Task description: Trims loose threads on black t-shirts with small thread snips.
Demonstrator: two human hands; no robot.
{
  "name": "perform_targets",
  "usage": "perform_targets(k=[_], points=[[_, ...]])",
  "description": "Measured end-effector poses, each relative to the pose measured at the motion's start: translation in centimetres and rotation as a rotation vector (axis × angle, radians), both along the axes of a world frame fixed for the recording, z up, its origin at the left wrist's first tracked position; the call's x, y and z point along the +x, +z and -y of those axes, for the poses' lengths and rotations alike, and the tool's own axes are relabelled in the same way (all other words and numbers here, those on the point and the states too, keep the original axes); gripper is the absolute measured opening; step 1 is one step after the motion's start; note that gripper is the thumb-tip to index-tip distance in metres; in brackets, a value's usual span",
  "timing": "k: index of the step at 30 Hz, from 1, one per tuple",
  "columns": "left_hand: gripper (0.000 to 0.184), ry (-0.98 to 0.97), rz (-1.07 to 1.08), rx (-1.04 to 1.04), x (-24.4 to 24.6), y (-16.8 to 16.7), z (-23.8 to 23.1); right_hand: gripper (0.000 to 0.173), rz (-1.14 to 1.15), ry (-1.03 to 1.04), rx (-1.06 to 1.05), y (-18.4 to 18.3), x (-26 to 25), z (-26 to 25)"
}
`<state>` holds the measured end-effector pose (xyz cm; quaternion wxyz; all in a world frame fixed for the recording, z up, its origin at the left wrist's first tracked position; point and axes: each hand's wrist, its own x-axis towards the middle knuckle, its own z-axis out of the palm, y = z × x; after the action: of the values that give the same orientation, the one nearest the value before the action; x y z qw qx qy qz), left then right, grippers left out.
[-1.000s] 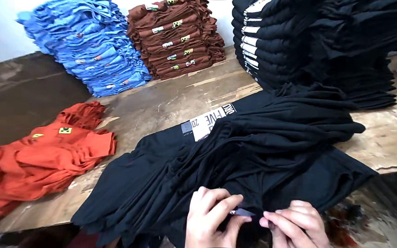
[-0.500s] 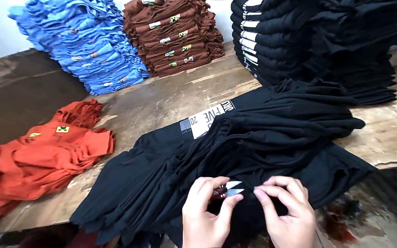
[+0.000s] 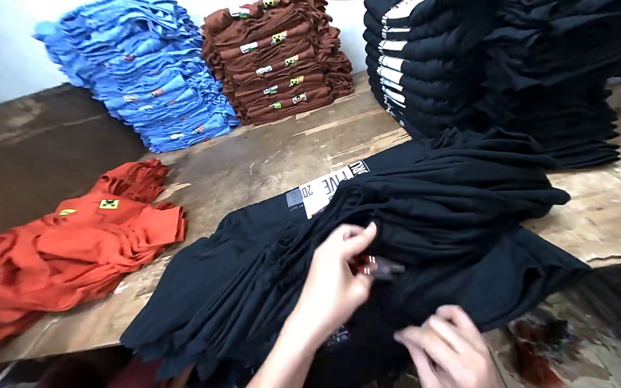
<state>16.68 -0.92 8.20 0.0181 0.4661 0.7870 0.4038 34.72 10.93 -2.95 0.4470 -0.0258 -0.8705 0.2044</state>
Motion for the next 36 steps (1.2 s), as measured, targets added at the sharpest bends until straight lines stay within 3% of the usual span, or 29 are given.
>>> perform_targets(k=[2, 5, 9, 12, 14, 15, 17, 21, 25, 29, 34, 36], points=[[0.035, 0.044, -0.207, 0.036, -2.0, 1.3, -1.4, 0.014, 0.001, 0.043, 0.041, 1.0, -0.2, 0.6], [0.029, 0.154, -0.35, 0.025, -3.4, 1.4, -3.3, 0.029, 0.137, -0.092, 0.174, 2.0, -2.0, 1.1], [0.029, 0.248, -0.478, 0.115, -4.3, 0.5, -3.7, 0.014, 0.034, 0.099, 0.161, 3.9, -0.8, -1.1], [0.015, 0.102, -0.514, 0.116, -4.2, -0.5, -2.8, 0.016, 0.455, 0.345, 0.1, 6.8, 3.7, -2.3], [0.013, -0.021, -0.54, 0.053, -3.4, -1.4, -2.7, 0.019, 0.81, 0.464, 0.024, 7.5, 5.4, -2.5], [0.014, -0.066, -0.561, 0.034, -3.0, -1.7, -2.7, 0.023, 0.884, 0.486, -0.063, 7.3, 5.8, -2.4], [0.015, -0.131, -0.552, 0.016, -2.1, -2.0, -2.5, 0.035, 0.798, 0.395, -0.361, 6.9, 6.0, -1.5], [0.019, -0.127, -0.496, 0.013, -0.1, -2.0, -0.2, 0.034, 0.556, 0.215, -1.094, 6.6, 3.8, 1.3], [0.033, -0.086, -0.519, 0.033, 1.5, -2.5, 2.2, 0.024, 0.409, 0.254, -1.49, 4.2, 0.3, 3.2], [0.019, -0.093, -0.561, 0.079, 2.2, -2.8, 4.7, 0.013, 0.122, 0.203, -1.438, 2.6, 0.7, 5.1], [0.028, -0.128, -0.703, 0.061, 4.0, -2.8, 6.3, 0.015, 0.087, 0.201, -1.346, 2.2, 2.9, 5.1], [0.027, -0.179, -0.769, 0.039, 4.7, -3.1, 5.6, 0.012, 0.044, 0.159, -1.181, 1.9, 2.8, 5.4]])
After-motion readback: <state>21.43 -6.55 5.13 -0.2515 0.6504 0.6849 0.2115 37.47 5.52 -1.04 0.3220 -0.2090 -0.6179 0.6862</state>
